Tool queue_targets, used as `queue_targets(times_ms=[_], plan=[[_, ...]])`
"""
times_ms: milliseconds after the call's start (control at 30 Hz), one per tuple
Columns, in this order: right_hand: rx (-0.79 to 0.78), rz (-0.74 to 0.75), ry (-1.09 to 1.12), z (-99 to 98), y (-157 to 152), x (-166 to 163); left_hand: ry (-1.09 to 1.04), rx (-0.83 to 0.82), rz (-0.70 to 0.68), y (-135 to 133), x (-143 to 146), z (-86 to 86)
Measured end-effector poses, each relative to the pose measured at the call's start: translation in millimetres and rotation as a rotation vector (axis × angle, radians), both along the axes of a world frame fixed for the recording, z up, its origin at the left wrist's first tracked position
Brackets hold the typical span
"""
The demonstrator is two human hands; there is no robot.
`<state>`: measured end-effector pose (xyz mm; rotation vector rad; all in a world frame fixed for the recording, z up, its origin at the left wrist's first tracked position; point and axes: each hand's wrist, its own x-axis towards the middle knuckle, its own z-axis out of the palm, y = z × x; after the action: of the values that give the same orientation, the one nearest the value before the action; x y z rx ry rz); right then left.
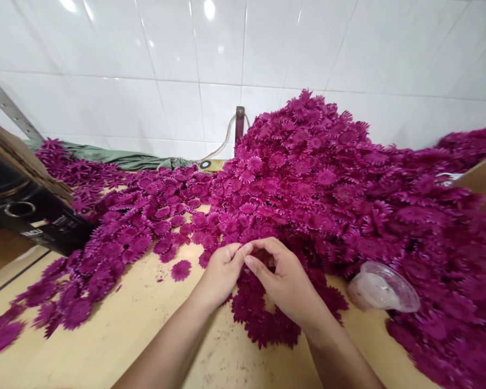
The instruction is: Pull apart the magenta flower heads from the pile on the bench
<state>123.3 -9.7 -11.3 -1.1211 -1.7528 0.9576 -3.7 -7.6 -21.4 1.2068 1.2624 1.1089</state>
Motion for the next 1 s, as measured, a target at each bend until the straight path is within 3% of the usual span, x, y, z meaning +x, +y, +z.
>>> queue_targets(times_ms=[100,200,400,567,667,767,833,1000], plan=[[-0.062,0.014,0.003,-0.2,3,2,0.013,-0.003,-0.027,-2,0,-0.5],[-0.049,-0.085,0.002,-2.6,6,3,0.057,0.054,-0.05,-4,0,-0.2],[-0.091,-0.198,0.209,-3.4,12,-1,0.107,0.112,-0.055,-8,3,2.2],[-0.036,-0.499,0.34,0.4,34,30,0.006,0.101,-0.018,-14,-5,-1.8],[0.06,-0.601,0.2,-0.6,41,53,-0.029,0.047,0.044,-15,-10,-3.3],[0.298,-0.568,-0.099,0.8,31,53,-0.057,0.035,0.031,-13,-7,-1.2],[0.347,-0.46,-0.189,3.9,18,40,-0.083,0.031,0.014,-11,-4,1.1],[-0.094,0.044,0.02,7.1,-1,6,-0.095,0.014,-0.02,-10,1,2.9]])
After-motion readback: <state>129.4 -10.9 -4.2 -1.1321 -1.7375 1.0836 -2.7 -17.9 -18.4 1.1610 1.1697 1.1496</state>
